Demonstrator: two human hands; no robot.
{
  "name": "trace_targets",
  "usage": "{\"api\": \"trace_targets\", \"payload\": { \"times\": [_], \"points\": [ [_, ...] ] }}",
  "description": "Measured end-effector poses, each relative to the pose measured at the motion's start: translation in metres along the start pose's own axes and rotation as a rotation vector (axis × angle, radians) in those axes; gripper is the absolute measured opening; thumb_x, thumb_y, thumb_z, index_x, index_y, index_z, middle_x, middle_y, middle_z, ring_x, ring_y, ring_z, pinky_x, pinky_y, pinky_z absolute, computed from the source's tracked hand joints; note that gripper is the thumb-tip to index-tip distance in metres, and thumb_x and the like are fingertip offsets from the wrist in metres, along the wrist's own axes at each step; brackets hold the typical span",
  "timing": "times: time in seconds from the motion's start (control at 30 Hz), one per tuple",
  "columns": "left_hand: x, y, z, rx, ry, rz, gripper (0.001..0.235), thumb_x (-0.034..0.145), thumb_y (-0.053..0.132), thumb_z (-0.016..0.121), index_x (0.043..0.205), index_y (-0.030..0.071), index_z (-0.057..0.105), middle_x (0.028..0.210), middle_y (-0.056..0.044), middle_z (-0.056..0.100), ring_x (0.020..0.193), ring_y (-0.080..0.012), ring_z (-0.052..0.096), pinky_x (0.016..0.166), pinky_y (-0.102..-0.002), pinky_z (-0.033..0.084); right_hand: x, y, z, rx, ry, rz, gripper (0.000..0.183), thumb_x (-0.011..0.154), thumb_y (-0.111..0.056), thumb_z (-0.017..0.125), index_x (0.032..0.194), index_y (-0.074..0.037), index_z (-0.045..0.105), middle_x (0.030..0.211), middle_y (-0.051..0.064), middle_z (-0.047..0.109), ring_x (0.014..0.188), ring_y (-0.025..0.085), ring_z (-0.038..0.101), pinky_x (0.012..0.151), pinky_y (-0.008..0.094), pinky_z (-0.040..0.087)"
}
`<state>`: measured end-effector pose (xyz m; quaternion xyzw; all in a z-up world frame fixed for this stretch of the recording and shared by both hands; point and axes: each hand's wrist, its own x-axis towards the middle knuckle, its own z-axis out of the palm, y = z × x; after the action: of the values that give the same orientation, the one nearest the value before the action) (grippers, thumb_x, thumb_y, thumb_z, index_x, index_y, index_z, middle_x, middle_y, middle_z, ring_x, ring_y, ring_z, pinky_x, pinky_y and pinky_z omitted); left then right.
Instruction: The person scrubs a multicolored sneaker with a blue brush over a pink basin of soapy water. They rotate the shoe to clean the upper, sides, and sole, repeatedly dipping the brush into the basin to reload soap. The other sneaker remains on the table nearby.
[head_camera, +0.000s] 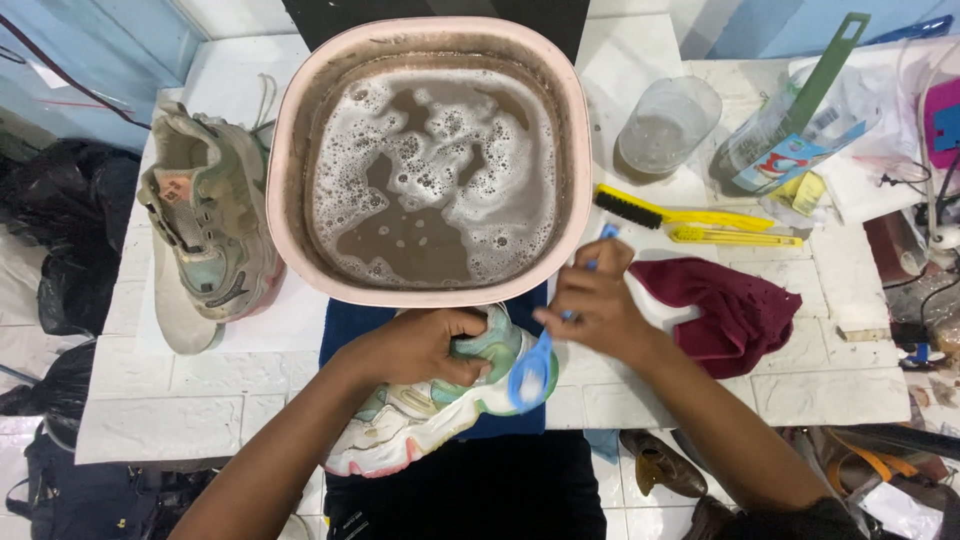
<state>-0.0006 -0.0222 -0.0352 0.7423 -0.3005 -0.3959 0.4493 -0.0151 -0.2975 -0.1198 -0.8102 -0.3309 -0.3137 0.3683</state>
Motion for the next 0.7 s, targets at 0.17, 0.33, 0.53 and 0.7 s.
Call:
{"api": "trace_targets", "payload": {
  "times": [0.17,0.33,0.53,0.7],
  "points": [
    [0.001,-0.003,-0.002,-0.005,-0.012,0.009,0.013,0.082,0.019,0.074,0.08,0.008,0.066,0.072,-0.002,0.064,0.068,-0.0148,0.053,0.067,-0.033,0.051,0.019,-0.004,-0.02,0.021,0.015,0.062,0.036,0.088,-0.017,0.078,0.061,-0.019,0.055,0.061,-0.002,0.047,0.072,0.025,0.042,0.082,0.038,0.038],
    [0.003,-0.013,-0.003,-0.02,-0.003,0.04,0.016,0.084,0.018,0.072,0.083,0.004,0.065,0.073,-0.004,0.063,0.069,-0.0167,0.053,0.068,-0.035,0.051,0.005,0.019,-0.025,-0.083,-0.015,0.064,0.034,0.091,-0.025,0.079,0.065,-0.02,0.057,0.065,-0.001,0.05,0.08,0.029,0.043,0.087,0.039,0.036],
    [0.006,-0.024,-0.006,0.023,0.048,0.029,0.023,0.086,0.024,0.071,0.094,0.002,0.07,0.085,-0.012,0.07,0.08,-0.0233,0.06,0.082,-0.041,0.054,0.017,-0.061,-0.034,-0.297,0.001,0.078,0.043,0.092,-0.027,0.075,0.057,-0.021,0.05,0.059,-0.002,0.047,0.079,0.026,0.047,0.092,0.046,0.031],
    [0.002,-0.018,-0.016,0.121,0.055,0.112,0.04,0.087,0.036,0.067,0.11,0.003,0.071,0.107,-0.02,0.074,0.098,-0.0347,0.07,0.093,-0.05,0.052,-0.026,-0.049,-0.052,-0.773,0.003,0.192,0.037,0.092,-0.019,0.082,0.068,-0.019,0.055,0.064,0.001,0.046,0.084,0.027,0.051,0.097,0.049,0.032]
  ]
}}
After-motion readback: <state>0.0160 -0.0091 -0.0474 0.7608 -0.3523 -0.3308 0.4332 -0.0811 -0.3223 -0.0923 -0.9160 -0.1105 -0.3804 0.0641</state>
